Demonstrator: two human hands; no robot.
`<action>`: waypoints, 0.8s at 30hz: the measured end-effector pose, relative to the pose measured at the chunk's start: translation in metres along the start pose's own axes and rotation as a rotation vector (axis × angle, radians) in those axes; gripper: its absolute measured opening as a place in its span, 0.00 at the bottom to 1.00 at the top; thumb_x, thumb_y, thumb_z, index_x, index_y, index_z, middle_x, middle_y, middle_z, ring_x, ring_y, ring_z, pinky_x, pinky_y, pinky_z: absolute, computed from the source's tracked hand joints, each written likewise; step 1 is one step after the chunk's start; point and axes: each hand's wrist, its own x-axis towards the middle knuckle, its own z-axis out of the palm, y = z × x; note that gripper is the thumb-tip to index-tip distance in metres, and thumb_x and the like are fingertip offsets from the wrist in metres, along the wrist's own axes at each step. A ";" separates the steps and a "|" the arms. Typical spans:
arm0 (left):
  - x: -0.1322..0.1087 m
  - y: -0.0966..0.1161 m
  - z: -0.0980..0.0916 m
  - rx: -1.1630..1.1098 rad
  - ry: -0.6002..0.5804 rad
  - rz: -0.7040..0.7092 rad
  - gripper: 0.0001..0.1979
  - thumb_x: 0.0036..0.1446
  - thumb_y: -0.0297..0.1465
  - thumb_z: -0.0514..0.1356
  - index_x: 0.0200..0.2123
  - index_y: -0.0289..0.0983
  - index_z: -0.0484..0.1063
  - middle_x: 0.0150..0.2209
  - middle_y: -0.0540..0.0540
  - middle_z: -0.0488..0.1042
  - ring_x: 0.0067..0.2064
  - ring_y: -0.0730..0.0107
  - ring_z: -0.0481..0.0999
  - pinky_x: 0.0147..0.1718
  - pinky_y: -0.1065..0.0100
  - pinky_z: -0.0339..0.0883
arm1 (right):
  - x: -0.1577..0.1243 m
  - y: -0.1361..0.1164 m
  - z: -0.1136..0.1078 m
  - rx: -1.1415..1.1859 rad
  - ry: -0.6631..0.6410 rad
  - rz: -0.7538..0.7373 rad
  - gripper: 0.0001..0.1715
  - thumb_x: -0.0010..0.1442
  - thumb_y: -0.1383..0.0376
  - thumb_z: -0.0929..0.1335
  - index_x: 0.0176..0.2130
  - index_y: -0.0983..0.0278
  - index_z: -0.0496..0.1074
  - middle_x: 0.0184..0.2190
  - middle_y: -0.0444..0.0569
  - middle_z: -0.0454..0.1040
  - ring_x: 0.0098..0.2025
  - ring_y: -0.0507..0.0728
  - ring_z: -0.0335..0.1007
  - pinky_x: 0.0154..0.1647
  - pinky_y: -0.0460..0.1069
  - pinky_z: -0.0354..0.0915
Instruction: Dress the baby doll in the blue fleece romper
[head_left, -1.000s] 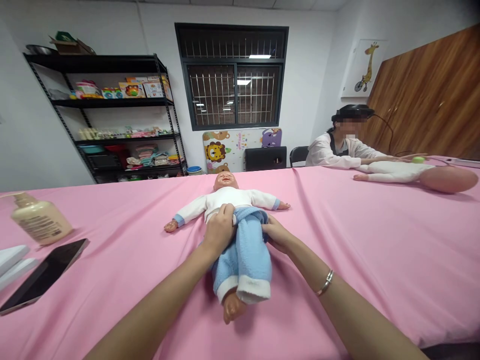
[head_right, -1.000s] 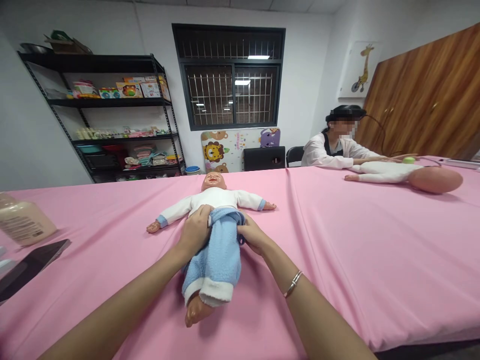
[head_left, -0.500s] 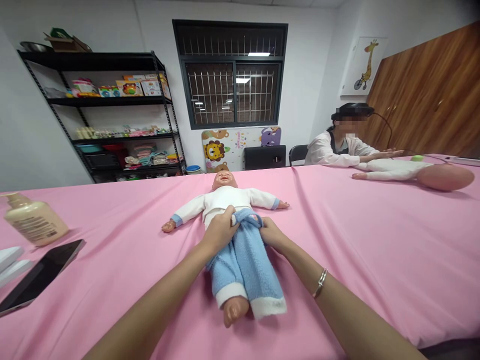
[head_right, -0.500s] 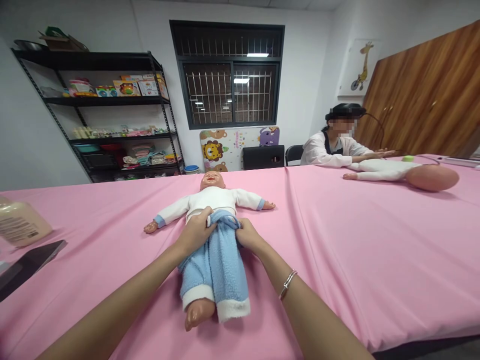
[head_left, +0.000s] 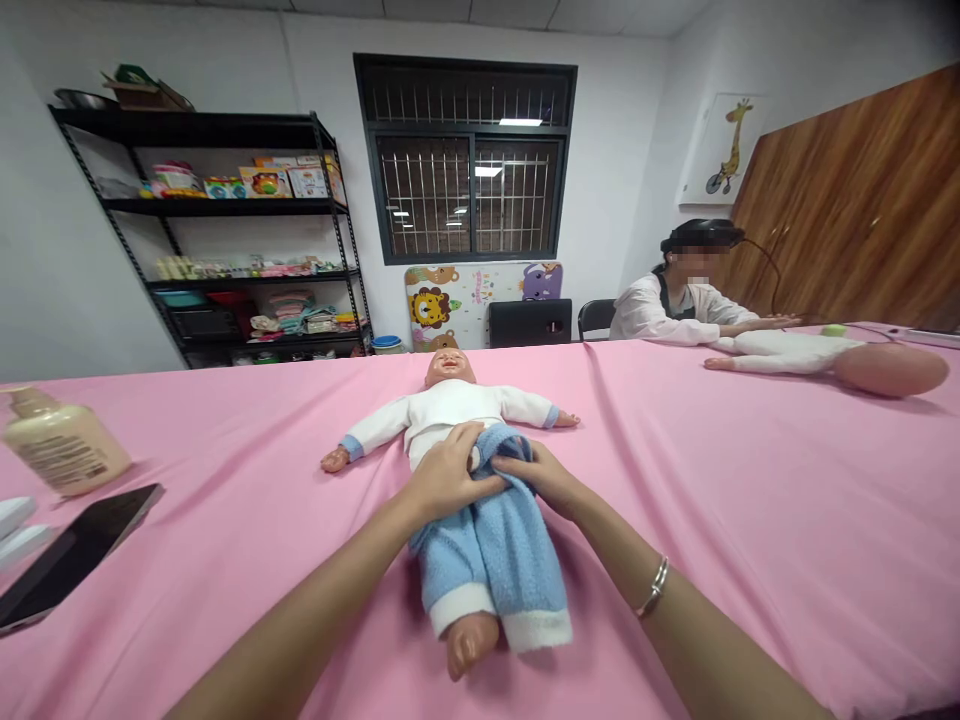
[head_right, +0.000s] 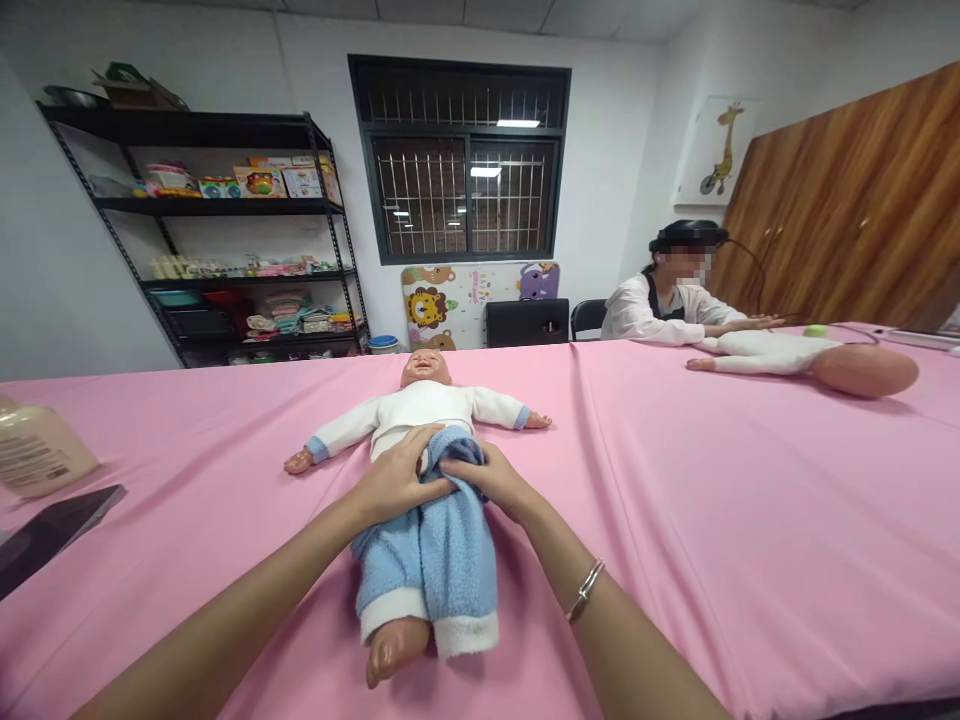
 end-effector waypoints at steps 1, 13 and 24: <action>0.000 -0.001 0.001 -0.011 0.001 0.002 0.31 0.48 0.36 0.62 0.55 0.36 0.57 0.54 0.41 0.62 0.51 0.55 0.65 0.50 0.58 0.59 | -0.001 -0.001 0.002 -0.033 -0.005 -0.005 0.24 0.45 0.57 0.72 0.41 0.66 0.71 0.39 0.49 0.73 0.42 0.57 0.67 0.46 0.51 0.62; 0.003 -0.006 0.007 -0.128 0.094 -0.002 0.20 0.46 0.19 0.54 0.43 0.38 0.67 0.46 0.44 0.70 0.51 0.61 0.66 0.51 0.60 0.59 | 0.005 0.009 0.008 -0.189 -0.009 -0.154 0.23 0.42 0.54 0.73 0.34 0.67 0.72 0.33 0.48 0.73 0.36 0.56 0.68 0.41 0.52 0.63; 0.004 -0.005 0.007 0.017 0.138 -0.177 0.10 0.45 0.18 0.51 0.27 0.39 0.60 0.24 0.52 0.66 0.28 0.67 0.68 0.26 0.70 0.56 | 0.007 0.016 0.010 -0.192 0.145 -0.192 0.24 0.44 0.53 0.72 0.37 0.66 0.73 0.35 0.48 0.74 0.39 0.57 0.68 0.42 0.52 0.64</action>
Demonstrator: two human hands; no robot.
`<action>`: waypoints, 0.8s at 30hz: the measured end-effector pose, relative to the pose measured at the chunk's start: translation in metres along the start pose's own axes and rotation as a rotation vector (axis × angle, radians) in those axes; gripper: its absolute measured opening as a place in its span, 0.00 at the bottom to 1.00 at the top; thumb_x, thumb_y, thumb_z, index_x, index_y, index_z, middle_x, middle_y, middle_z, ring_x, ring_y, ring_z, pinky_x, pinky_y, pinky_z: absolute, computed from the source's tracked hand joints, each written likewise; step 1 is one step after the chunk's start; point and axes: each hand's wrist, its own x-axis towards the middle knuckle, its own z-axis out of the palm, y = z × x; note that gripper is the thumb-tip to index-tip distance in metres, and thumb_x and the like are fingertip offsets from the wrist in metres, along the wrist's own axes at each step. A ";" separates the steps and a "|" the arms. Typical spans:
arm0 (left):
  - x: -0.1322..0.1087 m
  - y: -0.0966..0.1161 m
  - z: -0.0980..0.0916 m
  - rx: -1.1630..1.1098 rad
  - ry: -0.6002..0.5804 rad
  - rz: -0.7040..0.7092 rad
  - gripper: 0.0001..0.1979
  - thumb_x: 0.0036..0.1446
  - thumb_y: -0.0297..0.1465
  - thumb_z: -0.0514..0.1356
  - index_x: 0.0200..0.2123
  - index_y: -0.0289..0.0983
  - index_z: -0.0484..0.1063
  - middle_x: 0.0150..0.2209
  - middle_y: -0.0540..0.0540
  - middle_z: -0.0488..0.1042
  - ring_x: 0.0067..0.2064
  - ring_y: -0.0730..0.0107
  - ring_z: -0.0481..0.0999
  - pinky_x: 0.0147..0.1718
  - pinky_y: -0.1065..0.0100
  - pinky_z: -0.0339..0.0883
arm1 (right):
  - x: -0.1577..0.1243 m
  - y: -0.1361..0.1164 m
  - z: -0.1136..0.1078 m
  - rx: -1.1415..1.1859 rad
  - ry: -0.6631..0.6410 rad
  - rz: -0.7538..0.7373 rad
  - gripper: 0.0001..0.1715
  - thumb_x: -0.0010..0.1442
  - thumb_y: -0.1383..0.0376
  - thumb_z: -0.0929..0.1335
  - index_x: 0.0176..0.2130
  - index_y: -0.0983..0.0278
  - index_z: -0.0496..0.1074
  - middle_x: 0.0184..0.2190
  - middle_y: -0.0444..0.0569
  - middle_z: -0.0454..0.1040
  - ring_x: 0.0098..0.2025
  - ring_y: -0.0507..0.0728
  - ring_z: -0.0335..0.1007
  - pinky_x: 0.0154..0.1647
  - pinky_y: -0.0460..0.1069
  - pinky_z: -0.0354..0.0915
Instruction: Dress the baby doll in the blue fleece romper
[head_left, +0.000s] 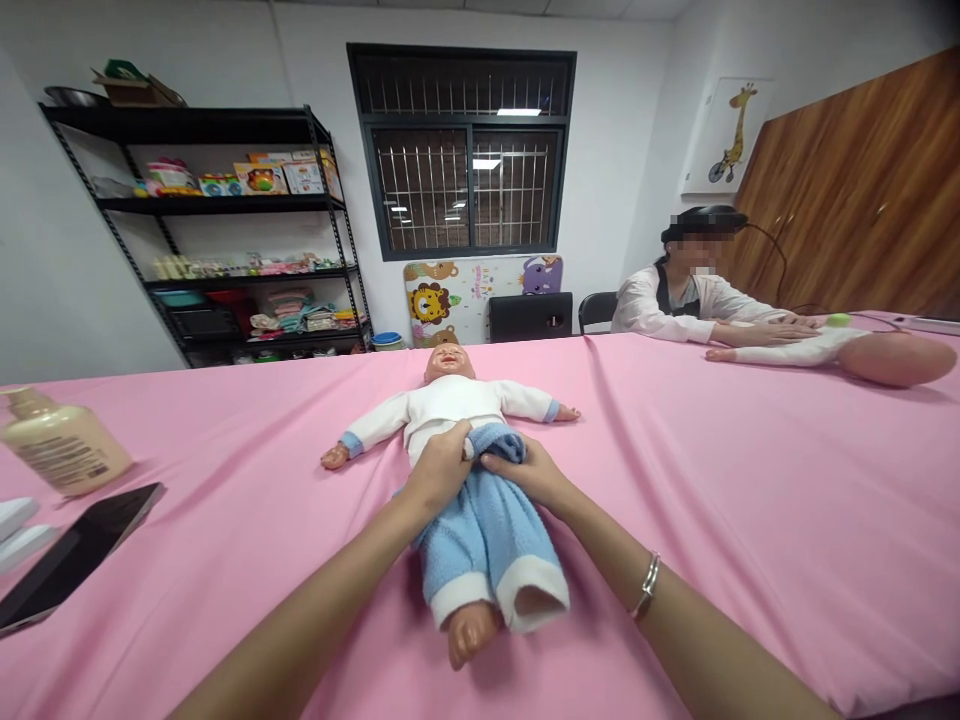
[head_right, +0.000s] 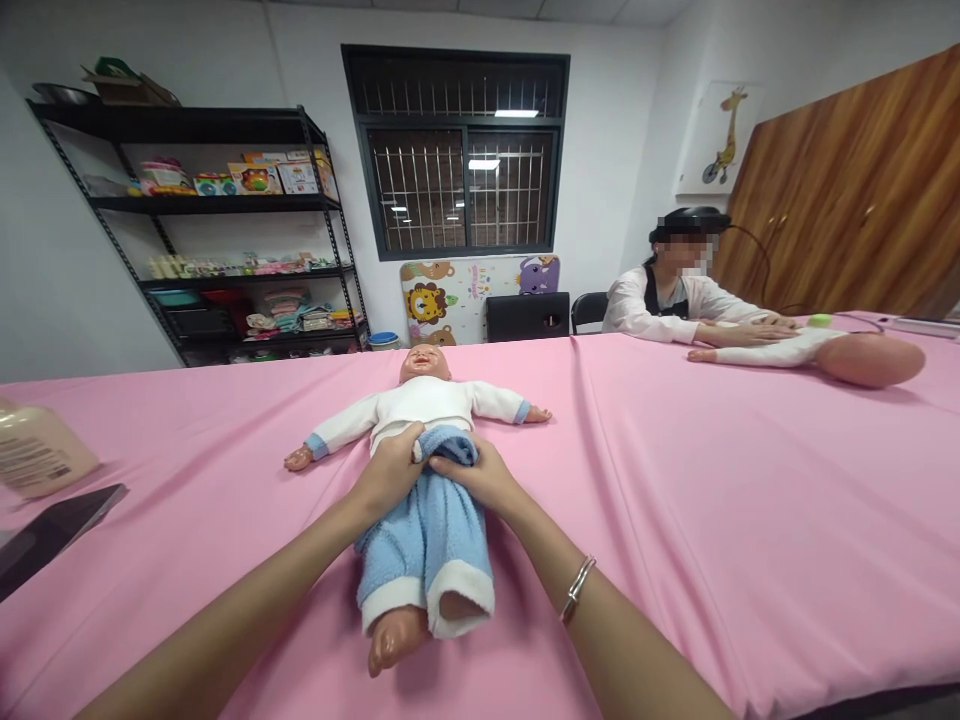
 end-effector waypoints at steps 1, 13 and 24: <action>0.001 -0.001 0.000 0.012 0.006 -0.002 0.10 0.45 0.17 0.51 0.27 0.39 0.60 0.23 0.52 0.66 0.27 0.67 0.67 0.26 0.70 0.56 | 0.000 0.001 0.000 0.013 0.020 0.032 0.24 0.44 0.52 0.72 0.37 0.66 0.73 0.34 0.48 0.75 0.38 0.57 0.68 0.42 0.52 0.64; 0.003 -0.010 -0.006 0.168 0.103 0.166 0.08 0.55 0.33 0.57 0.38 0.38 0.63 0.32 0.48 0.71 0.34 0.63 0.71 0.32 0.67 0.60 | 0.006 0.008 -0.010 0.015 0.196 0.320 0.23 0.50 0.53 0.64 0.36 0.68 0.74 0.32 0.50 0.76 0.36 0.58 0.69 0.37 0.52 0.65; -0.018 -0.056 -0.042 -0.240 -0.067 -0.221 0.39 0.46 0.47 0.61 0.56 0.32 0.56 0.59 0.33 0.56 0.58 0.50 0.58 0.54 0.55 0.55 | 0.018 0.024 -0.025 -0.030 0.112 0.042 0.20 0.47 0.64 0.63 0.40 0.65 0.74 0.41 0.48 0.74 0.46 0.58 0.66 0.53 0.55 0.58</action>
